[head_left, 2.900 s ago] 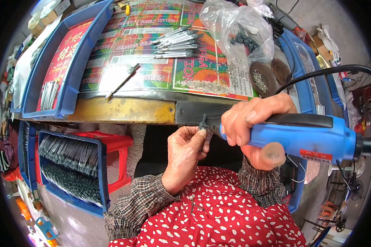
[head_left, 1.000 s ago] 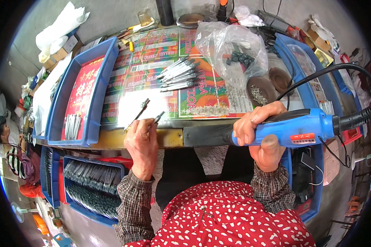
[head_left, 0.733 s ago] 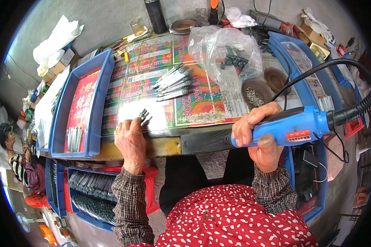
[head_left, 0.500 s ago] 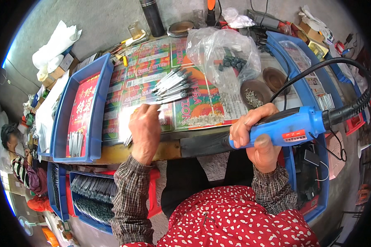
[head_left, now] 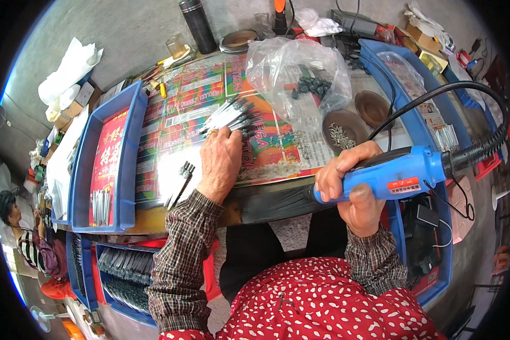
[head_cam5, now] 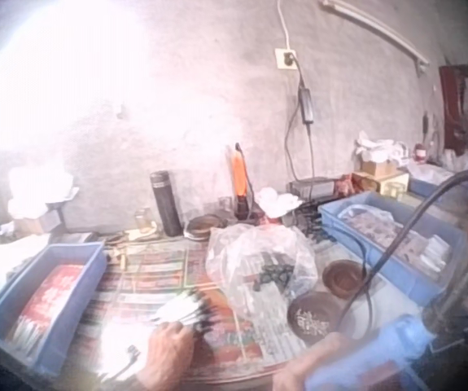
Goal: The person attaches or adjusts small metal plates on an electronic component using an electric screwdriver.
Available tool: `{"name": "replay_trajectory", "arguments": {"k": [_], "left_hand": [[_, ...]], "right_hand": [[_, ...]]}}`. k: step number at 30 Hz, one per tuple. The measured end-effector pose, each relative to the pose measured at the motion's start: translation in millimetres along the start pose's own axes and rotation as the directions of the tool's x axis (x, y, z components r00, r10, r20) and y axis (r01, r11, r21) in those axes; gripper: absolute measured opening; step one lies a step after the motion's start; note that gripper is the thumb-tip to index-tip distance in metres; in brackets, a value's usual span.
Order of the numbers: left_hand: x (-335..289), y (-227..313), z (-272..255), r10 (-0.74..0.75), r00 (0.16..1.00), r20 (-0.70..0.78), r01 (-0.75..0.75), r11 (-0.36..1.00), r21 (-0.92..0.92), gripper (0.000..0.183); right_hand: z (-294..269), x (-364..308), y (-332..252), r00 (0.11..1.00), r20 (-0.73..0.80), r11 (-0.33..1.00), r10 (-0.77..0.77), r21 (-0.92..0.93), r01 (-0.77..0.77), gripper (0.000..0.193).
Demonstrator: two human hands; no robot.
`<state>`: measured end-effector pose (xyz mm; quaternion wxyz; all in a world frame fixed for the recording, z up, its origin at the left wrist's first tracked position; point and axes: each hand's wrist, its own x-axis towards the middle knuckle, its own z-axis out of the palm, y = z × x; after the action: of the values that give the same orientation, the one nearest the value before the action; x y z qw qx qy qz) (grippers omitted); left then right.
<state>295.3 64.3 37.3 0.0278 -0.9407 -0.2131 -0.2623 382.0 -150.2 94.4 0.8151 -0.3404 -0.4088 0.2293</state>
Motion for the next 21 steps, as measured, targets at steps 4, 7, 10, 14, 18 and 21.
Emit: {"name": "replay_trajectory", "arguments": {"k": [4, 7, 10, 14, 18, 21], "left_hand": [[-1.4, 4.5, -5.9, 0.006, 1.000, 0.026, -0.005, 0.999, -0.049, 0.013], [-1.2, 7.5, -7.2, -0.024, 0.999, 0.034, 0.027, 0.996, -0.090, 0.014], [0.3, 4.0, -3.5, -0.052, 0.995, 0.085, 0.064, 0.987, -0.149, 0.014], [-3.2, 6.4, -11.1, -0.022, 0.999, 0.026, 0.027, 0.979, -0.201, 0.013], [-10.5, 5.5, -17.4, 0.016, 0.995, -0.094, -0.041, 0.962, -0.271, 0.014], [-16.3, 5.4, -17.1, -0.054, 0.996, -0.075, 0.018, 0.906, -0.422, 0.015]], "right_hand": [[-1.0, 2.4, 0.5, 0.999, -0.037, 0.994, 0.008, -0.106, -0.012, 0.044], [-3.3, 5.3, 3.7, 0.999, -0.034, 0.993, -0.014, -0.115, 0.010, 0.043], [-9.0, 5.8, 8.0, 1.000, -0.014, 1.000, -0.023, 0.012, 0.023, 0.040], [-9.2, 8.4, 11.6, 0.998, -0.033, 0.999, -0.052, -0.005, 0.052, 0.035], [-11.1, 11.7, 21.2, 0.993, -0.083, 0.997, -0.079, -0.026, 0.077, 0.028], [-11.8, 15.6, 27.7, 0.990, -0.090, 0.994, -0.105, -0.010, 0.104, 0.024]]}}
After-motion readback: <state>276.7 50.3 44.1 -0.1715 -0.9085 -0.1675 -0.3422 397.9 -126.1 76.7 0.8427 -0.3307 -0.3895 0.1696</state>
